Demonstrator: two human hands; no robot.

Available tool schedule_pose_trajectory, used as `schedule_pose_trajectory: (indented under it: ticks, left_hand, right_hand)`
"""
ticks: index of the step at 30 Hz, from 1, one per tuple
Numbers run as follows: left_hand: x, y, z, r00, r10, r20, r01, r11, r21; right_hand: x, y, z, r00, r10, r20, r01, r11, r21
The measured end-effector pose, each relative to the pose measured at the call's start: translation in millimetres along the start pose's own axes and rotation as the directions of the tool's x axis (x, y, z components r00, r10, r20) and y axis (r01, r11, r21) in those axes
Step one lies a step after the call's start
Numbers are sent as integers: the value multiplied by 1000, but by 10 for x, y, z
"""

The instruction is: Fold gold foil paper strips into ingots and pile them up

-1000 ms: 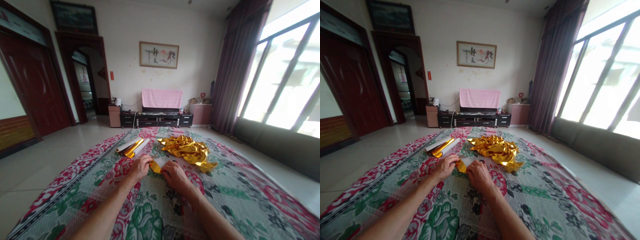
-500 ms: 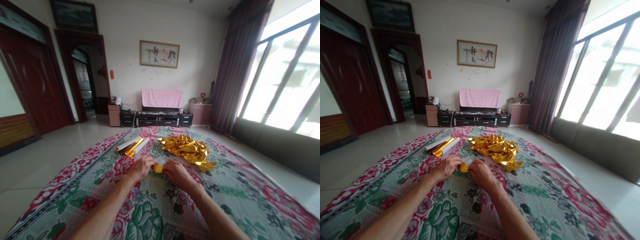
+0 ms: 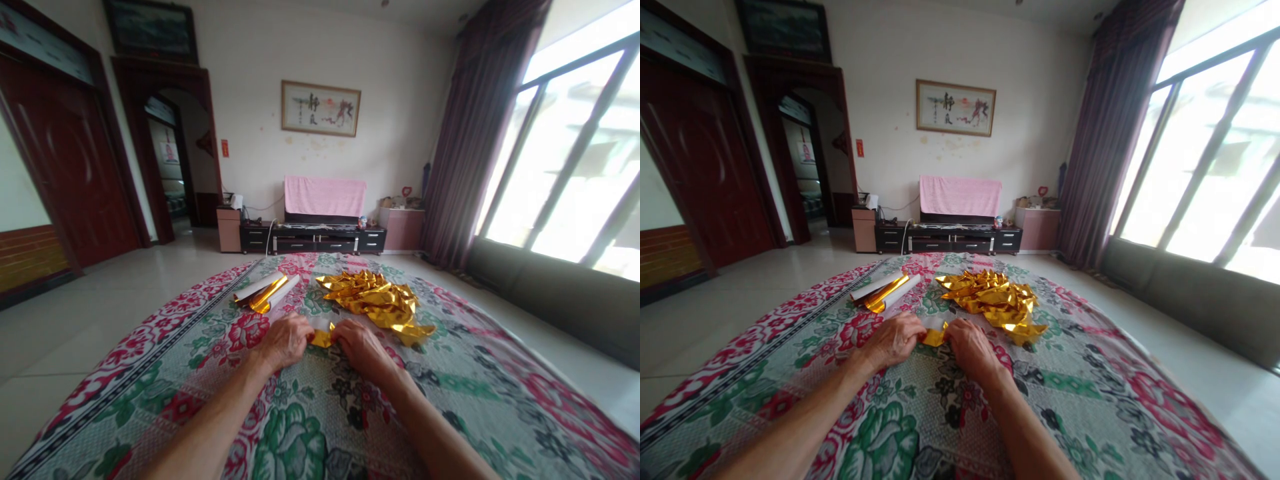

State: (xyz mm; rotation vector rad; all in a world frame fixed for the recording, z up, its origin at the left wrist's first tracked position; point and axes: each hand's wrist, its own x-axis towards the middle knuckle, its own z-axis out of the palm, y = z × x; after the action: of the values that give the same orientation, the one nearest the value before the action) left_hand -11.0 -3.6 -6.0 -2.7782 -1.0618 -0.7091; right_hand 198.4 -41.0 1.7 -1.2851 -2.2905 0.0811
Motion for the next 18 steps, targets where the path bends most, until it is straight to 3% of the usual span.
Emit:
schedule_pose_trajectory:
  ticks: [10, 15, 18]
  left_hand:
    - [-14, -114, 21, 1000, 6, -30, -11, 982, -188]
    - [-16, -91, -9, 998, 53, -24, -56, 986, -158]
    - [-11, -103, 22, 993, 59, -102, -72, 989, -129]
  right_hand:
    - [-7, 43, -18, 999, -47, -25, 48, 996, 71]
    - [-7, 25, -7, 996, -76, -45, 78, 995, 60]
    - [-16, 8, 11, 996, -69, -58, 71, 997, 39]
